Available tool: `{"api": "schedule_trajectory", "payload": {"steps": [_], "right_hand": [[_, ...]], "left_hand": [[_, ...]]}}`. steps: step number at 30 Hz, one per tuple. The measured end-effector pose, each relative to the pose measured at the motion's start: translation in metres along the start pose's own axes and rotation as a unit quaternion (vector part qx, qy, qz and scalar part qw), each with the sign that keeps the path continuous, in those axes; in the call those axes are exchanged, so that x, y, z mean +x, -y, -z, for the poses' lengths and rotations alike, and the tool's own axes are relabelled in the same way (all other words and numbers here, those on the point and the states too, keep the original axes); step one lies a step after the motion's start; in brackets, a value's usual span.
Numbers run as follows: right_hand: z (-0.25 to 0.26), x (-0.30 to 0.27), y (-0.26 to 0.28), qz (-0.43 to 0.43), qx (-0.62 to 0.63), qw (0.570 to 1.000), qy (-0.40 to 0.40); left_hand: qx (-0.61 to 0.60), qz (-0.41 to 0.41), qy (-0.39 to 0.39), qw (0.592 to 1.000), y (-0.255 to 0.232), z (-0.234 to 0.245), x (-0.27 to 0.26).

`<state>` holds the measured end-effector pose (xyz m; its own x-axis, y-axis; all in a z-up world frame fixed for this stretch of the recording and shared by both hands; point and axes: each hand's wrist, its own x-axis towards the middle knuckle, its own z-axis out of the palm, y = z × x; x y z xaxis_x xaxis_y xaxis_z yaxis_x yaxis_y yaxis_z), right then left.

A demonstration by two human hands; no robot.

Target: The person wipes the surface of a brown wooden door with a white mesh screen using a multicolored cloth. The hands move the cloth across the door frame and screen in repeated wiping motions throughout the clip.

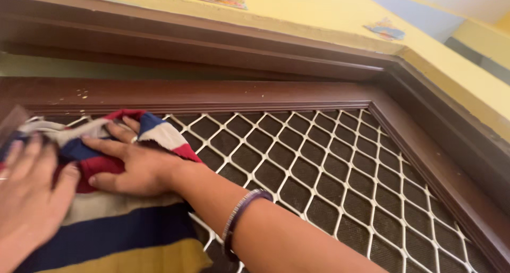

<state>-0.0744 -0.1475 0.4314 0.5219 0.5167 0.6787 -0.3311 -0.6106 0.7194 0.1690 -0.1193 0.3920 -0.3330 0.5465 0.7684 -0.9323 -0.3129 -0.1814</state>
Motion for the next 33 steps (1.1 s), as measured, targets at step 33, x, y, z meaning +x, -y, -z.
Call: {"api": "schedule_trajectory", "payload": {"steps": [33], "right_hand": [[0.3, -0.379, -0.232, -0.284, -0.194, 0.939, -0.007]], "left_hand": [[-0.193, 0.145, 0.275, 0.931, -0.588, -0.042, 0.112]]}}
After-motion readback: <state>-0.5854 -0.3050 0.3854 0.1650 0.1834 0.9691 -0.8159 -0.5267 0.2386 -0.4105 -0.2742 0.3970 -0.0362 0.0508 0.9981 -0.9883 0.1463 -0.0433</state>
